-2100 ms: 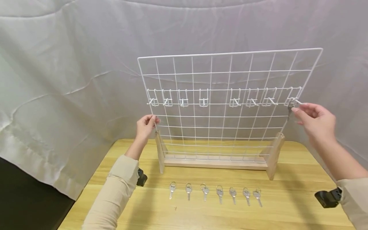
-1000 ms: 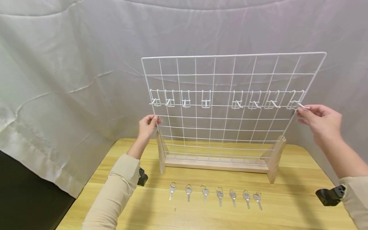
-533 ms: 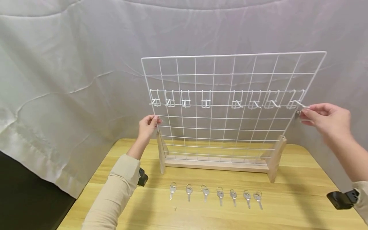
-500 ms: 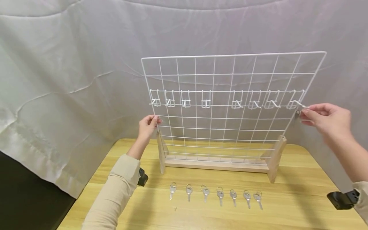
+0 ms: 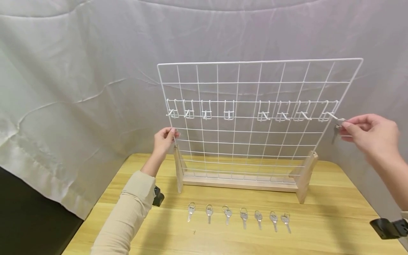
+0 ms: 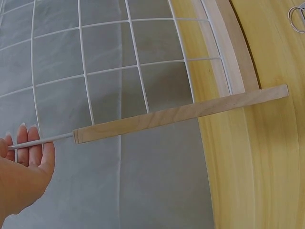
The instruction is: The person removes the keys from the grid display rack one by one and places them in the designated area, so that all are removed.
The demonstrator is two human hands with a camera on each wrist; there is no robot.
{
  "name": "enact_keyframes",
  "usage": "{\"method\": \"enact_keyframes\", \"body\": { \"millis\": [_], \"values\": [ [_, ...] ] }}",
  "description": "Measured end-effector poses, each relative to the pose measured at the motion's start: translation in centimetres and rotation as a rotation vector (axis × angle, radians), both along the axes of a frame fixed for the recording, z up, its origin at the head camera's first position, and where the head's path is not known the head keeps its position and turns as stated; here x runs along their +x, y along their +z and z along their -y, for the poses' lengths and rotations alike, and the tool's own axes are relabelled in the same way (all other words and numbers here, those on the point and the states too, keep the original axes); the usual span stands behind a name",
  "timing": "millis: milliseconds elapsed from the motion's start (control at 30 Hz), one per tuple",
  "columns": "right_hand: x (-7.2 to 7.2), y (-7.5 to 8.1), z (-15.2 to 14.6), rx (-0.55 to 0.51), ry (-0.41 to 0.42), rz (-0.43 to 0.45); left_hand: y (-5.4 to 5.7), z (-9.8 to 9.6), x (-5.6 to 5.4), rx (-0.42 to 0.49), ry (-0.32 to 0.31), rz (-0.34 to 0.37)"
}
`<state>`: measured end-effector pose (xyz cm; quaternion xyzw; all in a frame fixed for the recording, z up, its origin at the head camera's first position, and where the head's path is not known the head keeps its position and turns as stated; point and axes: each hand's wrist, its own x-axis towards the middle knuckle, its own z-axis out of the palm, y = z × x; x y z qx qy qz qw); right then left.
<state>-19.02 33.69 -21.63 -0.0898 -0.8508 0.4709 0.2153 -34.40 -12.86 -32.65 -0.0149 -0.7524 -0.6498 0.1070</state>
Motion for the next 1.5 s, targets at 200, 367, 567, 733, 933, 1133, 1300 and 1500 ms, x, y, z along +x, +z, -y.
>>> {"method": "enact_keyframes", "body": {
  "millis": [200, 367, 567, 733, 933, 1133, 1300, 1500],
  "values": [
    [0.6, 0.1, 0.6, 0.173, -0.058, -0.008, 0.0, 0.2, 0.1, -0.014, 0.008, 0.007],
    [1.3, -0.2, 0.9, 0.24, -0.069, 0.02, -0.1, 0.3, 0.1, -0.014, 0.013, 0.008],
    [1.8, -1.8, 0.0, 0.207, -0.035, -0.021, 0.0, 0.2, 0.1, -0.009, 0.01, 0.004],
    [2.0, -3.4, -0.1, 0.246, -0.02, -0.016, 0.1, 0.1, 0.1, -0.003, 0.007, -0.003],
    [2.5, -6.0, -0.1, 0.291, 0.023, -0.024, 0.2, 0.1, -0.1, -0.007, 0.005, -0.003],
    [2.6, -9.2, -0.2, 0.17, 0.12, -0.059, 0.2, -0.1, -0.1, -0.015, 0.002, 0.013],
    [2.7, -11.7, 0.5, 0.126, 0.146, -0.093, 0.1, 0.0, -0.1, -0.025, 0.006, 0.012],
    [3.3, -14.5, 0.9, 0.119, 0.148, -0.074, 0.0, -0.1, -0.1, -0.018, 0.007, 0.009]
  ]
}}
